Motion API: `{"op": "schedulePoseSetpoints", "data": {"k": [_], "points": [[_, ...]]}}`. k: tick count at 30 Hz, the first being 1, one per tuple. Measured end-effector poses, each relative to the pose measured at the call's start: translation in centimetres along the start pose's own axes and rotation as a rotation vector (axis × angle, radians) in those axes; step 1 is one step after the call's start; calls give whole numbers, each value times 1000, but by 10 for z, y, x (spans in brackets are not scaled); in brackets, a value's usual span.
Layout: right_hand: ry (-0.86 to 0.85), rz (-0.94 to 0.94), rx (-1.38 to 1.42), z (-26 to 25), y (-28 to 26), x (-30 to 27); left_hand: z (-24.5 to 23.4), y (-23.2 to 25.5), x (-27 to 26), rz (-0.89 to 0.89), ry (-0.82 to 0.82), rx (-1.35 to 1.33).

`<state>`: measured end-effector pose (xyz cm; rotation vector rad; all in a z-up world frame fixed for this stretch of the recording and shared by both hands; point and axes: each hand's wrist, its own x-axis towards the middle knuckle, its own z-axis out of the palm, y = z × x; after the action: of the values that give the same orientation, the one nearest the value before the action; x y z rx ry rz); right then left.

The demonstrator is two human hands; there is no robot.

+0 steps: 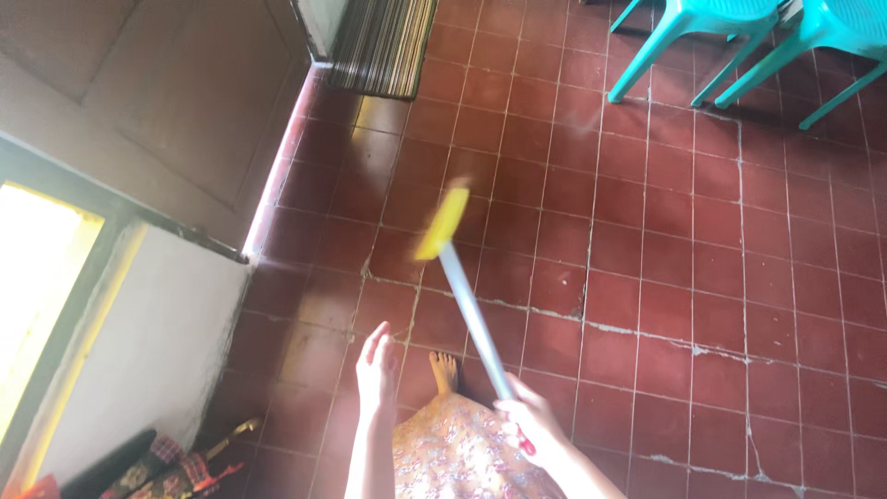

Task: The person sweeps a red-tiled floor using a broom, moving around chairs and along the base of walls.

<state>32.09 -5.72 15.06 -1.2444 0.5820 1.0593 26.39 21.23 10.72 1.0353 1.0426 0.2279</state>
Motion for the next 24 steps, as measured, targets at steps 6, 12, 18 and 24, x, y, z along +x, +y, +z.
{"op": "schedulePoseSetpoints", "data": {"k": [6, 12, 18, 24], "points": [[-464, 323, 247, 101, -35, 146, 26, 54, 38, 81, 41, -113], [-475, 312, 132, 117, -22, 252, 30, 61, 76, 73, 52, -91], [-437, 340, 313, -92, -86, 220, 39, 68, 110, -6, 75, -163], [134, 155, 71, -160, -129, 148, 58, 77, 135, -60, 48, -147]]}}
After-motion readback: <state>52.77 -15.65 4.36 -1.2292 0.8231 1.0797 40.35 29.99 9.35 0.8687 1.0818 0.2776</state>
